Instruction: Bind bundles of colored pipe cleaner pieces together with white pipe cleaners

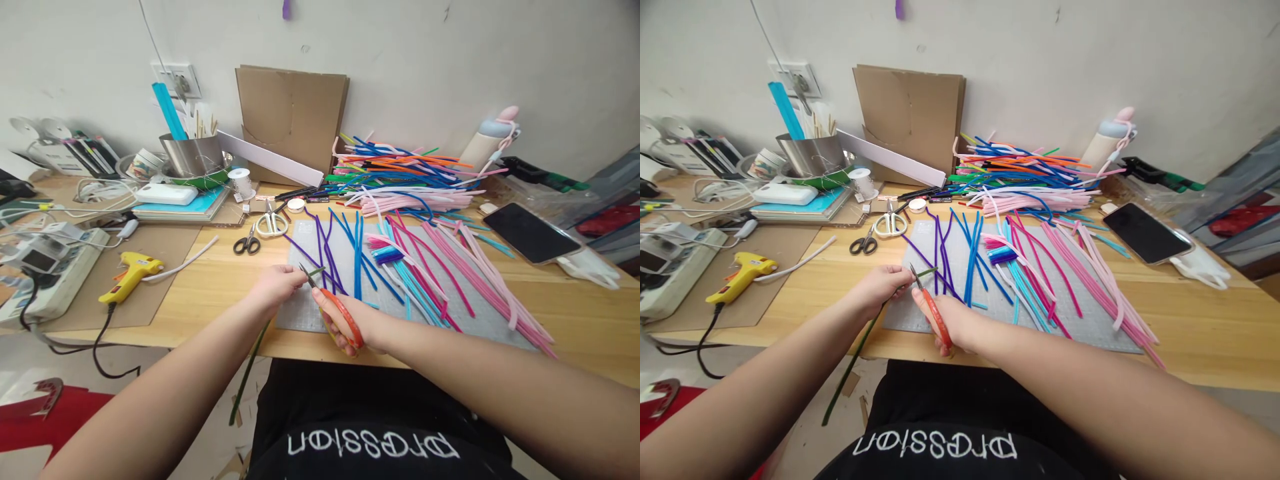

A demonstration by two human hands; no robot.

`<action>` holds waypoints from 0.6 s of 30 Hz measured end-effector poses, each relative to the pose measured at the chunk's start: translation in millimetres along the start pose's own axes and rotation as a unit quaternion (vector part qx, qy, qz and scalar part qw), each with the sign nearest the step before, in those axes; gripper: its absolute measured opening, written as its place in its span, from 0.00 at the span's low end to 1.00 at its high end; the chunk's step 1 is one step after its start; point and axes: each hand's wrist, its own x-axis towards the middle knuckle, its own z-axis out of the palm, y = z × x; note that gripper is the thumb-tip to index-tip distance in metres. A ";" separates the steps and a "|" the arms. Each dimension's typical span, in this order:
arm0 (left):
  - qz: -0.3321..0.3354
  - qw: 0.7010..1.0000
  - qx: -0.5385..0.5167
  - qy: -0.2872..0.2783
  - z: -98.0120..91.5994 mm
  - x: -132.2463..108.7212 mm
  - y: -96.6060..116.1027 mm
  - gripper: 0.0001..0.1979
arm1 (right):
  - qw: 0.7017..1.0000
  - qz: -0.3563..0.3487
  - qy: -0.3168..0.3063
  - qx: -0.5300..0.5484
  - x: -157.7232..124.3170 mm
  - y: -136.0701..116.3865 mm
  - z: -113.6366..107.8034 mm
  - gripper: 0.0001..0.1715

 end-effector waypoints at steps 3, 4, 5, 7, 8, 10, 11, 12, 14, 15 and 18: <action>0.003 1.000 0.010 -0.022 -4.9 2.1 -0.1 0.09 | 0.999 0.017 -0.001 0.029 -3.5 -10.2 0.6 0.31; 0.005 0.999 0.014 -0.032 -9.0 1.4 1.3 0.09 | 0.999 0.020 -0.010 0.041 -6.6 -13.7 -1.2 0.30; 0.009 0.999 0.018 -0.041 -14.5 -0.2 3.8 0.08 | 0.998 0.021 -0.025 0.056 -10.5 -16.6 -4.5 0.29; 0.020 0.998 0.025 -0.054 -28.7 -5.9 11.9 0.07 | 0.992 0.024 -0.079 0.097 -19.5 -19.3 -14.8 0.27; 0.026 0.998 0.028 -0.057 -36.7 -9.7 17.2 0.07 | 0.985 0.031 -0.114 0.128 -23.9 -18.7 -21.1 0.27; 0.060 0.994 0.041 -0.085 -52.3 -18.1 29.5 0.07 | 0.958 0.065 -0.191 0.203 -31.7 -13.5 -33.2 0.29; 0.065 0.993 0.040 -0.088 -59.0 -21.9 36.0 0.06 | 0.943 0.084 -0.219 0.234 -35.0 -9.6 -37.8 0.31; 0.057 0.993 0.032 -0.095 -64.6 -25.1 42.6 0.06 | 0.934 0.089 -0.232 0.255 -38.4 -5.3 -41.2 0.32; 0.061 0.993 -0.034 -0.095 -71.5 -29.0 55.5 0.05 | 0.935 0.054 -0.224 0.269 -46.4 2.0 -44.7 0.32; 0.076 0.991 -0.074 -0.076 -72.5 -29.6 61.5 0.03 | 0.940 0.020 -0.213 0.266 -51.8 4.3 -45.9 0.31; 0.115 0.966 -0.231 0.013 -66.7 -26.2 76.4 0.03 | 0.953 -0.093 -0.151 0.247 -73.1 3.9 -57.4 0.29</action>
